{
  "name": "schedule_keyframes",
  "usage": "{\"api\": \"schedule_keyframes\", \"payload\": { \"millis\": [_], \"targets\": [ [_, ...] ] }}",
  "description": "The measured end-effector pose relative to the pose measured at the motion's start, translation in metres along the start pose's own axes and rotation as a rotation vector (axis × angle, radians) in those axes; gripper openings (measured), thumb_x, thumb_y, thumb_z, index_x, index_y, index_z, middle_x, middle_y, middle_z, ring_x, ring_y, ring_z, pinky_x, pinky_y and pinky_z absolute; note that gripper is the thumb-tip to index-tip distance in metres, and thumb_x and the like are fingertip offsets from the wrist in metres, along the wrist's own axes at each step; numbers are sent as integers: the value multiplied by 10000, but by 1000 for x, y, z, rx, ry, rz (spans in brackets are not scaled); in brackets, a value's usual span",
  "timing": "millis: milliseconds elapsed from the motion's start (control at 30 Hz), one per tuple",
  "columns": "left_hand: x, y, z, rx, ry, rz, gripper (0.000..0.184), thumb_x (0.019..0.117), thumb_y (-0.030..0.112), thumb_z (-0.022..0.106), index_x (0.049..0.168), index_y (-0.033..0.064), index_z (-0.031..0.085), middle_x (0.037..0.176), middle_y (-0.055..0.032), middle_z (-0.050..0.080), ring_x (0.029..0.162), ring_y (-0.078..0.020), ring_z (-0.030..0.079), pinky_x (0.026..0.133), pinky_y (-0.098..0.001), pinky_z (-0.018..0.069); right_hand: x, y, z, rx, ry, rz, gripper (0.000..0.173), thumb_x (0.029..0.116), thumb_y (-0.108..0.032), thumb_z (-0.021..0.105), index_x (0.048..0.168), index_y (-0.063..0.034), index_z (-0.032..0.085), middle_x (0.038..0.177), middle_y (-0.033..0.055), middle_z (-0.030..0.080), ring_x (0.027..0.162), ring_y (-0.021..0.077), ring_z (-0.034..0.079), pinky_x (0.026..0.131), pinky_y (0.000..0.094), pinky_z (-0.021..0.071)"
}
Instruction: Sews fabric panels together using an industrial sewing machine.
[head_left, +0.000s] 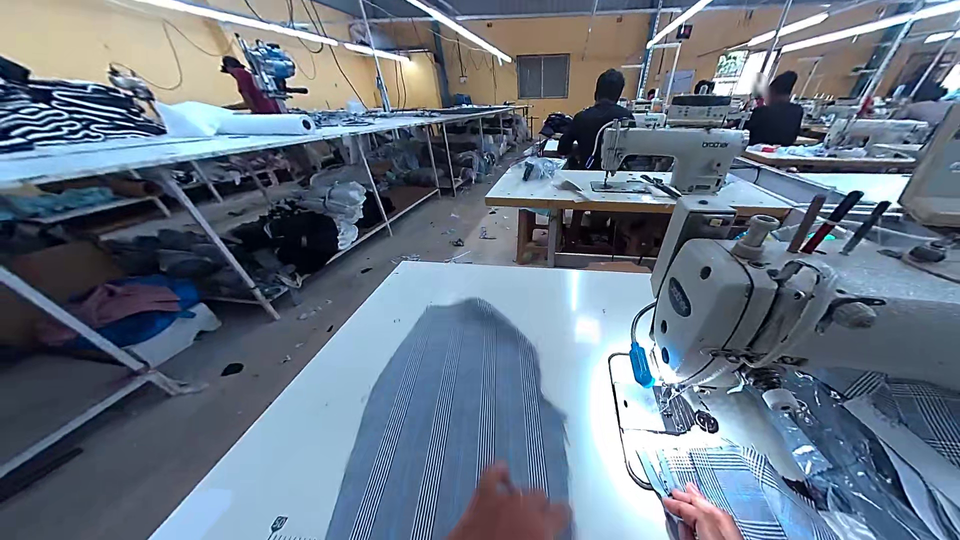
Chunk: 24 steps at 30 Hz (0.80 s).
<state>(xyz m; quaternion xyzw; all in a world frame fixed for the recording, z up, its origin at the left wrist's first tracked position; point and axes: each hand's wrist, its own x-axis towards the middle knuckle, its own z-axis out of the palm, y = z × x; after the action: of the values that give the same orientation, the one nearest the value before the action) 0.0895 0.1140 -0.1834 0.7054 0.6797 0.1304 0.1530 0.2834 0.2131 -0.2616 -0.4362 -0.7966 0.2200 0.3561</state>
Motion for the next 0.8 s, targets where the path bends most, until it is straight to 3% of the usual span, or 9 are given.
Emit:
{"api": "schedule_keyframes", "payload": {
  "millis": [67,100,167,200,367,467,533,667,800],
  "targets": [
    [31,-37,8,73,145,-92,436,1037,310,566,1318,-10,659,1336,-207,664,1283,-373,612,1120,-674,297,-1,1,1,14,10,-5,252,931,113,482,1055,151,698,1189,353,660,1197,486,623,1056,489,487],
    [45,-59,12,93,119,-158,521,1065,363,497,1440,6,558,1513,-184,528,1451,-347,447,1178,-665,189,-2,1,2,17,15,-6,249,927,120,486,1054,151,698,1188,352,660,1195,488,623,1053,497,489],
    [59,-90,28,125,85,-203,632,1096,457,313,1586,59,360,1672,-114,300,1574,-289,196,1218,-653,36,-3,0,3,10,36,-6,242,917,132,496,1042,145,703,1183,344,664,1182,487,632,1034,502,504],
    [61,-93,34,125,95,-200,646,1096,470,268,1602,72,328,1687,-94,265,1582,-269,163,1223,-646,12,-3,0,3,11,40,1,246,912,138,495,1039,141,706,1188,343,663,1180,488,633,1028,503,510],
    [47,-56,59,106,217,-122,681,1065,500,323,1550,31,417,1641,-156,352,1536,-330,299,1153,-748,98,-5,-1,5,22,73,0,204,897,123,524,992,119,704,1183,319,668,1182,475,632,1008,499,522],
    [63,-43,29,-32,100,-273,979,923,602,633,1584,-33,287,1659,-268,220,1532,-442,235,1153,-730,126,-4,1,6,27,116,-21,163,910,72,556,1007,134,671,1142,304,689,1178,469,640,1010,506,522],
    [91,-51,3,-42,90,-403,1044,817,549,797,1539,-58,352,1595,-300,322,1485,-485,285,1131,-710,211,-6,2,7,21,108,-16,195,915,-10,616,1038,138,650,1168,313,673,1179,460,638,989,502,530],
    [130,-63,-20,57,-190,-456,748,833,504,808,1294,-34,566,1268,-247,604,1261,-428,518,1049,-643,328,-8,-1,4,-12,46,-10,464,863,-304,788,984,112,622,1357,400,522,1201,497,601,911,512,552],
    [139,-55,-30,-128,-406,-290,400,916,306,772,1047,-55,657,970,-173,642,934,-277,589,896,-495,430,-9,4,4,-75,-60,-102,602,795,-548,779,886,40,681,1402,419,489,1358,577,448,1063,588,455]
  ]
}}
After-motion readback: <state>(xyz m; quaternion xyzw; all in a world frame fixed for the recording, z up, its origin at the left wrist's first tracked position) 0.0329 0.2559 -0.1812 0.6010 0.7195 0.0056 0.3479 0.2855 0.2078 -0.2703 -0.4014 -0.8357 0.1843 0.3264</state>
